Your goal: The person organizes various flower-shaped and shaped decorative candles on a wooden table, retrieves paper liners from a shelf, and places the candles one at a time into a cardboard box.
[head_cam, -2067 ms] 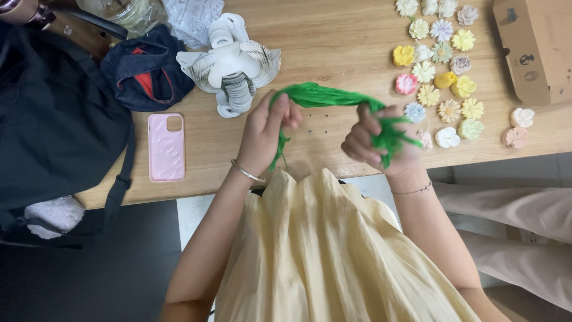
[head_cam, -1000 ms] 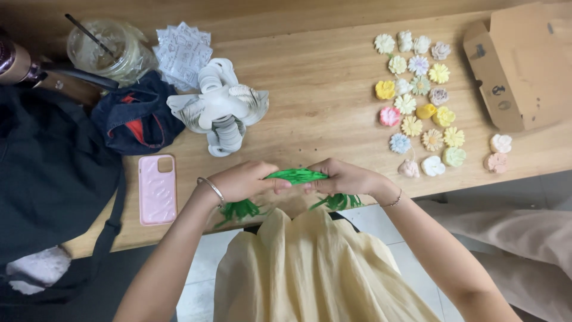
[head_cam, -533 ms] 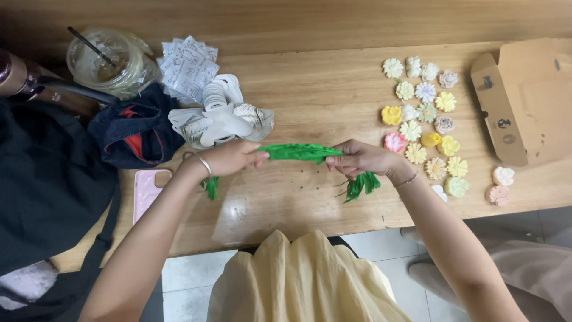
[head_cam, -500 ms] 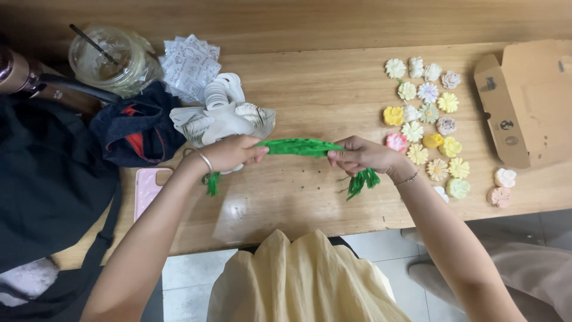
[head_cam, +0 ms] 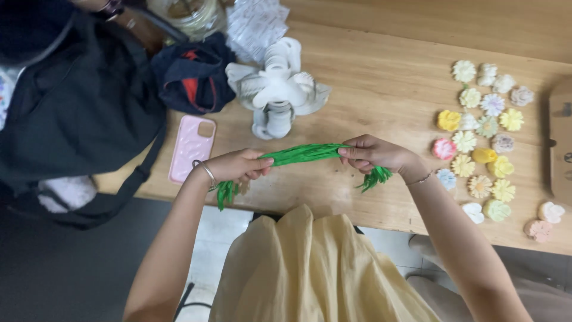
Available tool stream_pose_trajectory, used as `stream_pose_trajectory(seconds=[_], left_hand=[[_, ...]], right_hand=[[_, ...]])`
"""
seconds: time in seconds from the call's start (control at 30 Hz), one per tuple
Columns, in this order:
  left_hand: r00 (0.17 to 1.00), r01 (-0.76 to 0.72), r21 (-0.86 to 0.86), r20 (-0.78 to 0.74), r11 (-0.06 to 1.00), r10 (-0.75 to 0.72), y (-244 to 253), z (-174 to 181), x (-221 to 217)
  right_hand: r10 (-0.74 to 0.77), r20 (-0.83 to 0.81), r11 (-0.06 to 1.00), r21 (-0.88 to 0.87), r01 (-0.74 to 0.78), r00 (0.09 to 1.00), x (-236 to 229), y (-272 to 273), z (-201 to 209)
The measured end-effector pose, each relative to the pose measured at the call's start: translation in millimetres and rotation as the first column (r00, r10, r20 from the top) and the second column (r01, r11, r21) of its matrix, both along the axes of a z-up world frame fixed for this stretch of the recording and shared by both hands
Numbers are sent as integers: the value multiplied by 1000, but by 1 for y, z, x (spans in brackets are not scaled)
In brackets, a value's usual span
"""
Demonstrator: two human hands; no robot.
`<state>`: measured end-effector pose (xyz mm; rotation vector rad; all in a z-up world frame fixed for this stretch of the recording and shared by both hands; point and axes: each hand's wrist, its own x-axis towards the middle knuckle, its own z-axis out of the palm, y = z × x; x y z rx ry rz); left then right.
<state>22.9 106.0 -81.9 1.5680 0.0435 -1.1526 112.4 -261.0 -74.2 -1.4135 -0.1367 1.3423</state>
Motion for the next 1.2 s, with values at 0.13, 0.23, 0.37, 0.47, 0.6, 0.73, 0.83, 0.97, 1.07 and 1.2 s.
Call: stream_pose_trajectory(seconds=[0.13,0.23,0.37,0.47,0.6,0.73,0.83,0.97,1.07,1.2], left_hand=[[997,-67,3,-23,998,67,30,-13,-64],[938,-316,-110,-182,942,294,48,-33,-107],[833,-544,-75,-166,836,527,70,-89,-148],[704,-709,-18,-82,705,706,66,-131,-154],[521,-849,-86,27,522,853,42,-180,-139],[483,-862,-56,214,504,849,37,-189,-122],[308,-923,-133,309,362,900,53,-175,-114],[214,-934,29,843,356,494,88,-188,-124],[257,-914,246,966,323,-7,91,-165,-127],[584,-754,581,807,307,-93,62,-140,-127]], right_hand=[[249,68,966,-92,-243,966,1,47,8],[422,186,904,-156,-397,887,9,86,9],[522,370,853,-243,-463,768,14,150,19],[519,510,855,-295,-427,686,14,198,14],[506,629,863,-367,-348,590,30,252,-22],[475,641,879,-379,-290,603,37,281,-41],[413,621,905,-361,-225,666,40,290,-52],[531,685,845,-466,-260,499,49,291,-95],[632,738,771,-571,-280,237,50,294,-105],[767,639,633,-744,-214,47,42,302,-84]])
